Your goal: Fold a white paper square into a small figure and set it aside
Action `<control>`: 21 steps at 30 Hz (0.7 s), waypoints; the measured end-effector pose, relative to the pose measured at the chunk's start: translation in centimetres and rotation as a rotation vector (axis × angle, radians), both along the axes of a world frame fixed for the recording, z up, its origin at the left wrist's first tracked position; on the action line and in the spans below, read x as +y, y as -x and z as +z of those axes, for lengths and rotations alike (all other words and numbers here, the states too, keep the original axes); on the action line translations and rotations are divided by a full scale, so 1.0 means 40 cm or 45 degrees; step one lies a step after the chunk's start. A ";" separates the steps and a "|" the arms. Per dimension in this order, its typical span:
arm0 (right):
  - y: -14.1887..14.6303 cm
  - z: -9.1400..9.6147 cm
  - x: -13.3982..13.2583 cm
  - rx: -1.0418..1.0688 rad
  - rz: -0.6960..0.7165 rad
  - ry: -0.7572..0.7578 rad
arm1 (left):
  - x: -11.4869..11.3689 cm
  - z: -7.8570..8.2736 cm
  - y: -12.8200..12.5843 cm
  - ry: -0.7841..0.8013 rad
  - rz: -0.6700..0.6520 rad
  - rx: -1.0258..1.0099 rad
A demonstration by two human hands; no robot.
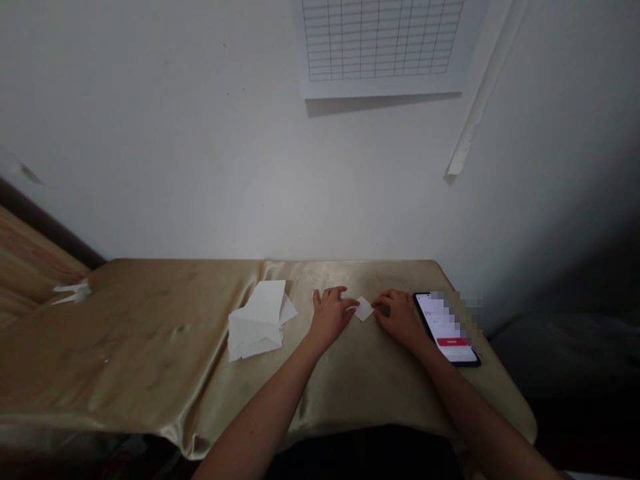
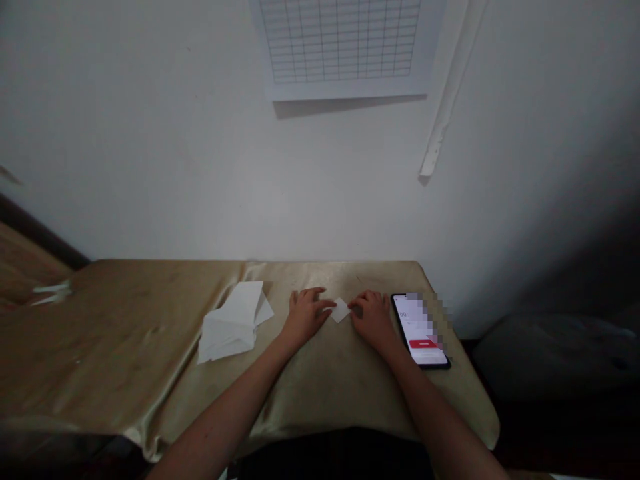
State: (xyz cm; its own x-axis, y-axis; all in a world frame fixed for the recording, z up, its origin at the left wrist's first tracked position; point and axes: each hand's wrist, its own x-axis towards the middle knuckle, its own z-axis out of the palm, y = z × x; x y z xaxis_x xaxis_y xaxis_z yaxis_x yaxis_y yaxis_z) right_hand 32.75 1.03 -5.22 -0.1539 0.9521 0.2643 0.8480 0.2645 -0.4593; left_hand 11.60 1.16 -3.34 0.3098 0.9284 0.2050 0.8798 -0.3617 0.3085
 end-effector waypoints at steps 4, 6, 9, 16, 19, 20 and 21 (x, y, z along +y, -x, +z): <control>0.000 0.000 0.002 0.014 0.000 0.011 | 0.000 0.001 0.000 0.035 -0.004 -0.011; -0.001 -0.001 0.004 0.006 0.006 0.013 | -0.001 0.001 -0.002 0.045 -0.020 -0.030; -0.003 -0.004 0.007 -0.015 0.011 0.009 | -0.003 0.000 -0.007 0.062 -0.041 -0.042; -0.002 -0.007 0.006 0.004 -0.002 0.000 | -0.004 0.001 -0.008 0.066 -0.060 -0.062; -0.003 -0.002 0.006 0.005 0.008 -0.001 | -0.006 0.003 -0.008 0.070 -0.060 -0.057; -0.003 -0.001 0.007 0.002 0.014 -0.002 | -0.007 0.005 -0.009 0.074 -0.058 -0.058; -0.004 0.000 0.007 -0.002 0.017 -0.005 | -0.008 0.006 -0.009 0.080 -0.055 -0.060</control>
State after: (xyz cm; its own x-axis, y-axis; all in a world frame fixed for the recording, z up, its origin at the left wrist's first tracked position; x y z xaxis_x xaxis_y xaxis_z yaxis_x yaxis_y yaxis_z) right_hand 32.90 1.31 -5.24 -0.1668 0.9489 0.2678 0.8450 0.2775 -0.4571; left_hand 11.96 0.85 -3.09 0.3412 0.9259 0.1618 0.8479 -0.3775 0.3723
